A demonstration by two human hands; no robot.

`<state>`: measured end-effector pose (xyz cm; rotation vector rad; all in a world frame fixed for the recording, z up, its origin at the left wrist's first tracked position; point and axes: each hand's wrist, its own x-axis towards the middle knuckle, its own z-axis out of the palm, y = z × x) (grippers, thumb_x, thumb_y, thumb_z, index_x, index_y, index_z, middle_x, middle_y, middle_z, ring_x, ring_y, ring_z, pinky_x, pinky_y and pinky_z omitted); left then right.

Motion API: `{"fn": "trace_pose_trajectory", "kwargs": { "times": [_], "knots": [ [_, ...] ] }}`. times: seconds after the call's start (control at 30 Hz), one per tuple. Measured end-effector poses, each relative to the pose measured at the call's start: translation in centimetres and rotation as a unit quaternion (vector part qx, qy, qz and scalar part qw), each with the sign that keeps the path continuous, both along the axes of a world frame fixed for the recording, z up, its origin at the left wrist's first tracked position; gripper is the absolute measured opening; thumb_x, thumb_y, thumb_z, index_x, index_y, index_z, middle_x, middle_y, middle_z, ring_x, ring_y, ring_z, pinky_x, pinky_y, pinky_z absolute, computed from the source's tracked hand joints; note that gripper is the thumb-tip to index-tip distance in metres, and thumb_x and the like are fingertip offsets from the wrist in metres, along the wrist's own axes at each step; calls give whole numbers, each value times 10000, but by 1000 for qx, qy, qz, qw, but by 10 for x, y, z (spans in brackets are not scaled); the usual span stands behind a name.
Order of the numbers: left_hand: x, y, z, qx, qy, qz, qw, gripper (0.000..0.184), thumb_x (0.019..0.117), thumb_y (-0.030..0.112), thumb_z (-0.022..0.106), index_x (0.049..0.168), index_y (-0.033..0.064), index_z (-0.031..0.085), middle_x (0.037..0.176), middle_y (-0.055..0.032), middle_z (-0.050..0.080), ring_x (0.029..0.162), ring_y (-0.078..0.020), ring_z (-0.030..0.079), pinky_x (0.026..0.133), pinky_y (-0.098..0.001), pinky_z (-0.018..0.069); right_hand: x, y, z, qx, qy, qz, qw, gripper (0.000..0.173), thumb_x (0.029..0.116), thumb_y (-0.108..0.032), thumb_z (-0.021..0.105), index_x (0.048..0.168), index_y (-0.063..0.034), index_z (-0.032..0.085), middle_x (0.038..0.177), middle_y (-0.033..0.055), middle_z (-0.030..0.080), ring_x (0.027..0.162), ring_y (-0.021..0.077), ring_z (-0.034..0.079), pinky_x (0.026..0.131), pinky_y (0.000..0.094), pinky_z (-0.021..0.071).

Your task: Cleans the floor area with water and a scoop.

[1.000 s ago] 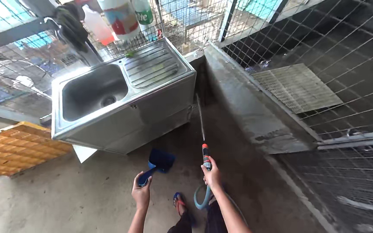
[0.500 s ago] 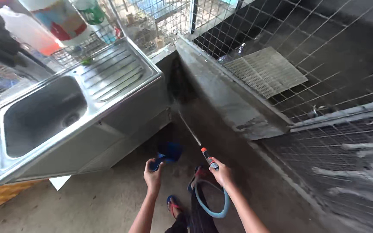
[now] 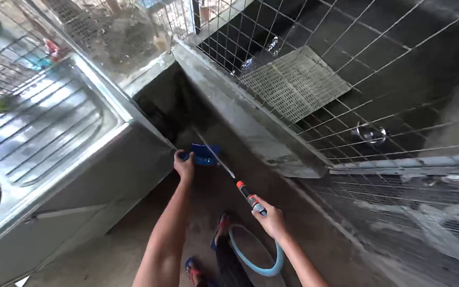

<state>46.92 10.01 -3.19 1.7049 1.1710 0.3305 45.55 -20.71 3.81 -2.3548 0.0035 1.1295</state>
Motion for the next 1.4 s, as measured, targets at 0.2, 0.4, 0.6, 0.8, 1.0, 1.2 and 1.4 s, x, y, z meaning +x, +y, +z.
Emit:
{"fn": "trace_pose_trajectory", "kwargs": {
  "times": [0.2,0.4,0.6,0.8,1.0,1.2,1.4],
  "knots": [
    [64,53,-42,-17,43,-22,999,585,901,103,783,1405,-28,515,1334,-315,586,1226,-429,592,1040,-565,470,24,-15,-12,-20,12,15,1000,565,990,-180,684,1520,-98,506,1334,215,664,1203,370,658,1079,511,472],
    [82,69,-51,-11,21,-32,999,553,871,28,784,1373,-11,557,1298,-301,617,1195,-419,618,1010,-571,496,39,-23,-22,-28,81,38,996,567,986,-192,684,1524,-146,511,1345,199,659,1237,350,639,1093,506,462],
    [82,67,-53,-1,41,-39,998,550,867,22,794,1366,-7,563,1283,-295,628,1160,-417,640,993,-564,510,44,-23,-23,-31,75,24,996,565,997,-197,676,1530,-138,500,1355,199,653,1237,347,639,1095,507,459],
    [69,60,-51,4,18,-38,999,543,860,-14,781,1352,-54,556,1288,-293,621,1180,-381,629,1019,-515,502,51,-29,-25,-54,68,7,996,564,1004,-193,670,1534,-120,490,1355,214,648,1240,366,632,1091,518,456],
    [70,56,-47,6,26,-27,999,541,857,-8,789,1347,-50,563,1269,-298,627,1168,-386,630,1011,-514,498,50,-27,-22,-52,58,14,997,565,1005,-209,671,1535,-130,491,1321,213,668,1202,362,657,1070,513,474],
    [80,55,-47,7,45,-35,998,538,875,32,783,1359,-33,560,1283,-294,625,1190,-400,623,1026,-541,490,48,-24,-27,-41,61,16,997,573,1007,-205,665,1541,-118,478,1356,210,650,1218,367,647,1077,513,468],
    [90,63,-47,-8,54,-27,998,529,881,35,781,1359,-8,558,1283,-298,617,1163,-408,628,994,-556,501,61,-20,-25,-32,77,55,995,558,1005,-206,661,1534,-144,495,1361,194,650,1245,338,635,1100,498,455]
  ]
}}
